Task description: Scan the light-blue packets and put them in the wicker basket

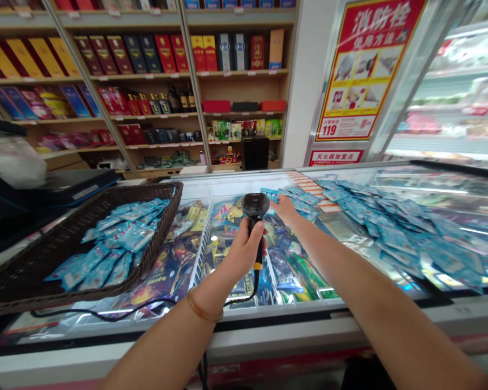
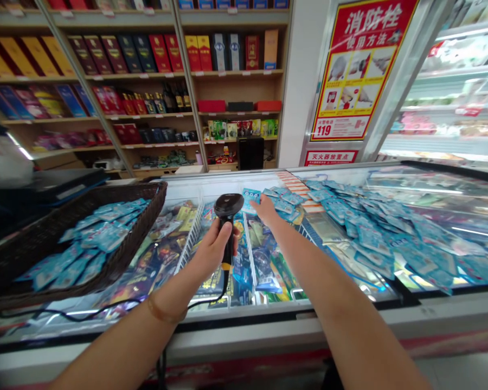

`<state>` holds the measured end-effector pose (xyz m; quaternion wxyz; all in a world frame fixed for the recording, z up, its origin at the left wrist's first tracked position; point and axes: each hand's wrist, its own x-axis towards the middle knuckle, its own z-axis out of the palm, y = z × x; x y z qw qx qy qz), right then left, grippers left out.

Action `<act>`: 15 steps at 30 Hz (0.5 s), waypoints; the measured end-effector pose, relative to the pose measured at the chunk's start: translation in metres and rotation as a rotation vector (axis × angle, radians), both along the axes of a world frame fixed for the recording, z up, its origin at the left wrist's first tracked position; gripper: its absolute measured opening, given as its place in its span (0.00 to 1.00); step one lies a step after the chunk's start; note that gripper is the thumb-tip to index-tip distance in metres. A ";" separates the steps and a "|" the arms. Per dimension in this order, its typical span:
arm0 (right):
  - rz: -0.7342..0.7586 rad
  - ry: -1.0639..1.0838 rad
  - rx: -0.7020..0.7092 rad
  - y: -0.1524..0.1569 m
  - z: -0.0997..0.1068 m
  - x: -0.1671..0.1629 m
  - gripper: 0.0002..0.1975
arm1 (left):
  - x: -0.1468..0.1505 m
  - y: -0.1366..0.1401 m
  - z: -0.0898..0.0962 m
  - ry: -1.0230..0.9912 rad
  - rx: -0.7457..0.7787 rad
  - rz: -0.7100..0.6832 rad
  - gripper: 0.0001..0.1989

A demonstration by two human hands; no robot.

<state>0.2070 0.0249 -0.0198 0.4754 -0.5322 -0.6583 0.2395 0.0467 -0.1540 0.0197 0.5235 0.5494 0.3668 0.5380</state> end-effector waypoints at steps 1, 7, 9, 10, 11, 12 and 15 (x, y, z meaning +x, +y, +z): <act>-0.040 -0.024 0.016 0.004 -0.003 0.003 0.13 | 0.000 0.000 -0.001 0.002 -0.011 0.001 0.27; -0.224 -0.131 0.049 0.019 -0.007 0.026 0.11 | 0.003 0.003 -0.005 -0.008 -0.031 0.003 0.29; -0.248 -0.151 0.050 0.020 -0.006 0.029 0.11 | 0.003 0.002 -0.004 -0.012 -0.032 -0.005 0.28; -0.250 -0.155 0.054 0.020 -0.006 0.030 0.12 | 0.003 0.001 -0.004 -0.014 -0.032 -0.009 0.28; -0.249 -0.159 0.054 0.020 -0.005 0.032 0.11 | 0.003 0.000 -0.003 -0.015 -0.033 -0.012 0.28; -0.240 -0.162 0.046 0.019 -0.005 0.033 0.11 | 0.003 0.000 -0.003 -0.016 -0.034 -0.017 0.27; -0.146 -0.110 -0.003 0.016 -0.005 0.033 0.06 | 0.003 -0.002 -0.002 -0.019 -0.026 -0.030 0.27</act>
